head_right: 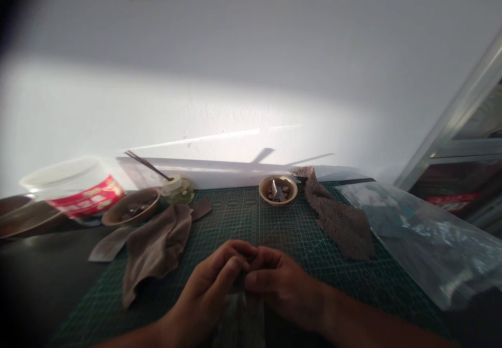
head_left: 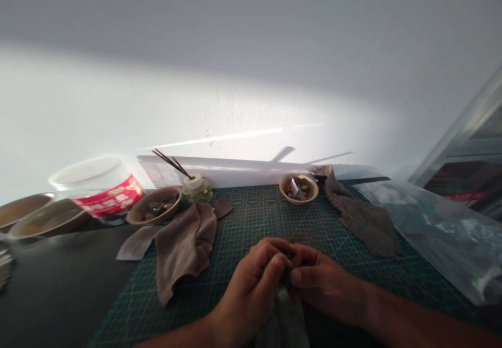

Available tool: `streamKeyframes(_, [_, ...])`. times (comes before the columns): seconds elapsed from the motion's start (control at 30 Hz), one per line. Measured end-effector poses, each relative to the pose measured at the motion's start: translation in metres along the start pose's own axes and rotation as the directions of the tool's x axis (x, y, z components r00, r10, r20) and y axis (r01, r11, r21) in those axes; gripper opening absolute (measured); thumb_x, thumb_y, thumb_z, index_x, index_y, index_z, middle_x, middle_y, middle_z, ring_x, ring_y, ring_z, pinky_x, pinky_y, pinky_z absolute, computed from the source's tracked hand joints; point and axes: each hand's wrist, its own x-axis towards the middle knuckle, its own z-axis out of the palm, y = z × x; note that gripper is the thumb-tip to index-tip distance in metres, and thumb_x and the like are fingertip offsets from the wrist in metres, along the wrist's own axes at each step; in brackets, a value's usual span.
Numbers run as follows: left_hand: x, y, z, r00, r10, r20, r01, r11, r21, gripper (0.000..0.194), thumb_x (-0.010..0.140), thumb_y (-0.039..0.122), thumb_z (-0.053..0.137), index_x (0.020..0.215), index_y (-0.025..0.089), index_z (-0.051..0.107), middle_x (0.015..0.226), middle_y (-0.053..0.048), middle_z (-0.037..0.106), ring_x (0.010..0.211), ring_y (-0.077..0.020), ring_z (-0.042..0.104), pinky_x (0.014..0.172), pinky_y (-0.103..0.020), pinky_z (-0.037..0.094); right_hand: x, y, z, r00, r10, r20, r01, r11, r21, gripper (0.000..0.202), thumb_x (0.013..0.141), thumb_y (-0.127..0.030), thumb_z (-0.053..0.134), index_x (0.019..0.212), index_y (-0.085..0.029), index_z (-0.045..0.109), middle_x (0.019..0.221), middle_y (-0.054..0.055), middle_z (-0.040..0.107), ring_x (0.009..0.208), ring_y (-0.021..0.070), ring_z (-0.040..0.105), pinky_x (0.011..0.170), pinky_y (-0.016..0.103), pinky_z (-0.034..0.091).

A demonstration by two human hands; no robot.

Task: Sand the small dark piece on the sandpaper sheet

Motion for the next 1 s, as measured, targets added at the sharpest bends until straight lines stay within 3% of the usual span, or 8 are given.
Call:
streamKeyframes(0.17, [-0.001,-0.005,-0.004,0.996,0.013,-0.088,-0.006,0.997,0.083,0.029,0.107,0.044,0.042,0.112,0.028,0.065,0.110,-0.001,0.069,0.106,-0.0176,0.063,0.093,-0.029,0.048,-0.001,0.000,0.000,0.999,-0.033,-0.025,0.034,0.999,0.035,0.024,0.077,-0.020,0.086,0.073,-0.017,0.063,0.079,-0.002,0.064,0.066,0.0103,0.060,0.059,0.020,0.047])
streamKeyframes(0.33, [0.005,-0.015,-0.010,0.994,-0.009,-0.106,0.027,0.985,0.171,0.026,0.106,0.040,0.043,0.114,0.027,0.063,0.106,-0.002,0.070,0.101,-0.0181,0.065,0.089,-0.030,0.049,0.001,-0.003,-0.003,0.998,-0.047,-0.043,0.048,0.999,0.005,0.027,0.077,-0.025,0.087,0.076,-0.017,0.062,0.083,0.000,0.067,0.068,0.0102,0.060,0.059,0.019,0.047])
streamKeyframes(0.43, [0.015,-0.019,-0.010,0.986,-0.059,-0.156,0.083,0.985,0.149,0.025,0.104,0.040,0.045,0.112,0.024,0.062,0.103,-0.002,0.070,0.098,-0.0184,0.066,0.087,-0.030,0.050,0.004,-0.005,-0.004,0.997,-0.069,-0.030,0.066,0.993,-0.101,0.031,0.080,-0.032,0.085,0.077,-0.017,0.058,0.087,0.001,0.068,0.067,0.0102,0.060,0.060,0.021,0.047])
streamKeyframes(0.5, [0.022,-0.020,-0.010,0.980,-0.075,-0.183,0.104,0.982,0.155,0.026,0.103,0.042,0.047,0.112,0.023,0.061,0.099,-0.002,0.070,0.093,-0.0182,0.066,0.082,-0.029,0.051,0.005,-0.006,-0.004,0.993,-0.112,-0.018,0.103,0.954,-0.283,0.034,0.083,-0.040,0.081,0.082,-0.019,0.055,0.091,0.002,0.067,0.064,0.0099,0.059,0.058,0.022,0.046])
streamKeyframes(0.6, [0.028,-0.022,-0.009,0.973,-0.075,-0.219,0.115,0.977,0.177,0.029,0.101,0.044,0.049,0.113,0.021,0.061,0.096,-0.002,0.070,0.088,-0.0192,0.067,0.077,-0.030,0.052,0.003,-0.006,-0.001,0.982,-0.189,0.027,0.171,0.808,-0.563,0.036,0.090,-0.052,0.069,0.094,-0.022,0.051,0.091,0.000,0.063,0.059,0.0101,0.057,0.055,0.023,0.045])
streamKeyframes(0.7, [0.032,-0.024,-0.009,0.969,-0.036,-0.244,0.088,0.975,0.206,0.028,0.102,0.043,0.048,0.112,0.020,0.063,0.094,-0.002,0.069,0.092,-0.0198,0.067,0.083,-0.033,0.052,-0.004,-0.009,0.005,0.970,-0.222,0.094,0.219,0.652,-0.726,0.031,0.095,-0.051,0.063,0.101,-0.022,0.055,0.082,-0.002,0.058,0.060,0.0109,0.054,0.057,0.024,0.042])
streamKeyframes(0.83, [0.035,-0.031,-0.009,0.959,0.024,-0.284,0.047,0.970,0.239,0.030,0.105,0.042,0.050,0.112,0.016,0.064,0.097,-0.004,0.069,0.092,-0.0196,0.067,0.088,-0.041,0.055,-0.014,-0.017,0.014,0.937,-0.222,0.270,0.327,0.289,-0.900,0.019,0.090,-0.037,0.071,0.098,-0.021,0.066,0.084,0.000,0.060,0.072,0.0140,0.053,0.069,0.028,0.041])
streamKeyframes(1.0, [0.036,-0.037,-0.009,0.931,0.052,-0.362,0.069,0.947,0.312,0.031,0.101,0.040,0.060,0.120,0.016,0.063,0.115,-0.008,0.067,0.098,-0.0207,0.067,0.087,-0.042,0.058,-0.011,-0.011,0.016,0.901,-0.089,0.424,0.416,-0.098,-0.904,0.013,0.085,-0.032,0.074,0.087,-0.021,0.067,0.085,0.002,0.062,0.081,0.0188,0.055,0.082,0.033,0.042])
